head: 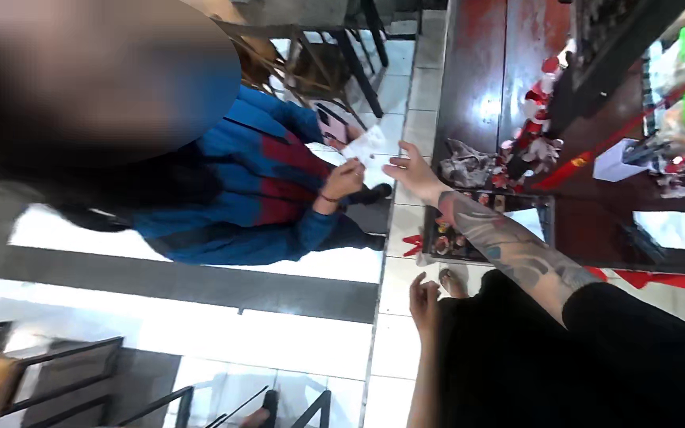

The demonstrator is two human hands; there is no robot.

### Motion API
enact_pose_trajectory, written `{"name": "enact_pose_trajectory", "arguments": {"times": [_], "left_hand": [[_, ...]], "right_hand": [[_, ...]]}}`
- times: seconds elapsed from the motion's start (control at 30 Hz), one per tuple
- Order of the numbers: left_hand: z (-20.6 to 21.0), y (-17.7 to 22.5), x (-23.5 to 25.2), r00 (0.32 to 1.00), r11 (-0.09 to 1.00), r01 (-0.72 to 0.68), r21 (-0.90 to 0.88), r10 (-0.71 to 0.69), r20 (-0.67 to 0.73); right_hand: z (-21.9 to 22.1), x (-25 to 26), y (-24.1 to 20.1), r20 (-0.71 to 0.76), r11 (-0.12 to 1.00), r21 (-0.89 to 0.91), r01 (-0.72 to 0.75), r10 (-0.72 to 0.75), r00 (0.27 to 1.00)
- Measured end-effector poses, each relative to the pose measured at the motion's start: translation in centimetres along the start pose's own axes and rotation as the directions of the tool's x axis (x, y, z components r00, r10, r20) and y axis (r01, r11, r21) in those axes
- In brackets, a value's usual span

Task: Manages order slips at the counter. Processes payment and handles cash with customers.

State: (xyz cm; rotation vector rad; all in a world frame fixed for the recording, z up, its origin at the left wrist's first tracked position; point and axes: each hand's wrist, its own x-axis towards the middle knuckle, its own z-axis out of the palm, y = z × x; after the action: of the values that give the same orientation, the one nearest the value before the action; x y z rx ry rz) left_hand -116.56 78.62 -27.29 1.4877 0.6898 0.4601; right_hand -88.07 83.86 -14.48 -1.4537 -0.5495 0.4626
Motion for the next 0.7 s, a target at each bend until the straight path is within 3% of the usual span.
{"name": "enact_pose_trajectory", "arguments": {"times": [0.07, 0.2, 0.27, 0.33, 0.43, 0.53, 0.63, 0.7], "left_hand": [[1.9, 0.0, -0.3, 0.999, 0.999, -0.009, 0.034, 0.007, 0.037], [7.5, 0.2, -0.9, 0.986, 0.946, -0.094, 0.31, 0.046, 0.16], [11.1, 0.6, -0.9, 0.962, 0.862, -0.173, 0.477, 0.045, 0.269], [15.2, 0.4, -0.5, 0.914, 0.733, -0.317, 0.602, 0.066, 0.401], [20.5, -1.6, -0.9, 0.84, 0.544, -0.494, 0.679, 0.097, 0.533], [23.6, -3.9, -2.2, 0.872, 0.443, -0.474, 0.761, 0.114, 0.477], [25.7, -5.6, -3.6, 0.916, 0.39, -0.399, 0.83, 0.202, 0.346], [26.3, -6.0, -4.4, 0.91, 0.356, -0.394, 0.847, 0.282, 0.304]], "right_hand": [[-2.6, -0.2, 4.9, 0.118, 0.995, 0.03, -0.093, 0.089, 0.989], [-10.7, -7.5, 2.7, 0.27, 0.974, -0.217, -0.068, 0.126, 0.955], [-16.4, -13.1, 1.2, 0.306, 0.952, -0.292, -0.089, 0.181, 0.935], [-23.1, -18.0, 1.9, 0.347, 0.918, -0.397, -0.01, 0.16, 0.924], [-32.8, -24.4, 3.3, 0.309, 0.856, -0.514, 0.055, 0.125, 0.943], [-40.6, -29.8, 4.0, 0.223, 0.856, -0.517, 0.024, 0.108, 0.969], [-46.9, -34.1, 4.7, 0.119, 0.875, -0.483, -0.045, 0.117, 0.986], [-50.1, -36.3, 5.1, 0.055, 0.881, -0.461, -0.106, 0.147, 0.988]]}}
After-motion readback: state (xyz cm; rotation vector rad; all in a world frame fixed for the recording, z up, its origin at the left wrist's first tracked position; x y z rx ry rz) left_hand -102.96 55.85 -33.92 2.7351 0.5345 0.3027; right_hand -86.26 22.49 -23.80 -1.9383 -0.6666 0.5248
